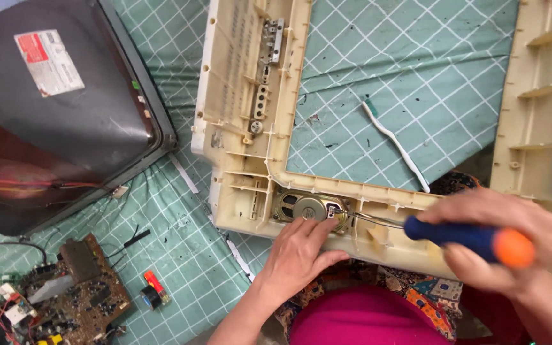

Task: The person uses a screwdriver to tighten screws on a speaker component inside the back casing of a disassembled television. They manipulate the screwdriver and adjust the speaker's position within the plastic housing.

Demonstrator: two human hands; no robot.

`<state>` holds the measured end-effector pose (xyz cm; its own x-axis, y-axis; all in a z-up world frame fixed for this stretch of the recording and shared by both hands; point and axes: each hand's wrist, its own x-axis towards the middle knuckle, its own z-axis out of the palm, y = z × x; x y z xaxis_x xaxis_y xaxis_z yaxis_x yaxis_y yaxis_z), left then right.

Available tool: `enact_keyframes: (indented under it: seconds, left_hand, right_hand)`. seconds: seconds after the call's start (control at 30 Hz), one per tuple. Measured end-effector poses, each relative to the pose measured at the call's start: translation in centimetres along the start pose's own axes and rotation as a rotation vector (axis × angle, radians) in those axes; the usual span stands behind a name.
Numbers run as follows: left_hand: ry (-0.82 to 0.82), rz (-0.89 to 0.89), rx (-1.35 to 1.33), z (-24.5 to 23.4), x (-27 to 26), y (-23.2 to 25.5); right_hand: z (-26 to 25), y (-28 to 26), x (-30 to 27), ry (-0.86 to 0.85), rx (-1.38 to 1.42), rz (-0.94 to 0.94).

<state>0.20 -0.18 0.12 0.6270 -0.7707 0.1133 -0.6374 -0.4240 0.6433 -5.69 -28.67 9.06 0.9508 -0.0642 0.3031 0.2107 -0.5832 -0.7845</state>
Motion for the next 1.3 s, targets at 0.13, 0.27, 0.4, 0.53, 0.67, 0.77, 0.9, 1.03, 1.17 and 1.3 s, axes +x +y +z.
enact_keyframes:
  seconds: [0.13, 0.27, 0.4, 0.53, 0.67, 0.77, 0.9, 1.03, 1.17, 1.3]
  left_hand:
    - [-0.007, -0.023, 0.01, 0.3, 0.1, -0.4]
    - [-0.013, -0.034, 0.03, 0.4, 0.2, -0.4]
    - [-0.036, -0.034, 0.049, 0.3, 0.5, -0.4]
    - [-0.028, -0.034, 0.064, 0.3, 0.9, -0.4]
    - [-0.049, -0.046, 0.053, 0.5, 1.0, -0.5]
    - [-0.054, -0.05, 0.053, 0.4, 1.1, -0.4]
    - [-0.062, -0.056, 0.037, 0.4, 1.1, -0.5]
    - [-0.079, -0.087, 0.001, -0.7, 2.4, -0.3]
    - [-0.042, 0.022, 0.074, -0.5, 4.1, -1.4]
    - [-0.165, 0.013, 0.304, 1.6, 5.6, -3.1]
  right_hand:
    - [1.8, 0.8, 1.1, 0.077, 0.109, -0.047]
    - [2.5, 2.1, 1.3, 0.047, 0.131, -0.031]
    - [3.3, 3.2, 1.2, 0.041, 0.14, 0.018]
    - [3.4, 2.8, 1.3, 0.064, 0.112, -0.049]
    - [3.1, 2.1, 1.1, 0.071, 0.092, -0.195]
    - [3.0, 1.7, 1.3, 0.062, 0.113, -0.208]
    - [3.6, 2.1, 1.3, 0.062, 0.106, -0.283]
    - [3.7, 1.5, 1.5, 0.02, 0.082, -0.388]
    - [3.9, 1.4, 0.9, 0.001, 0.044, -0.459]
    - [3.7, 1.4, 0.3, -0.048, 0.02, -0.49]
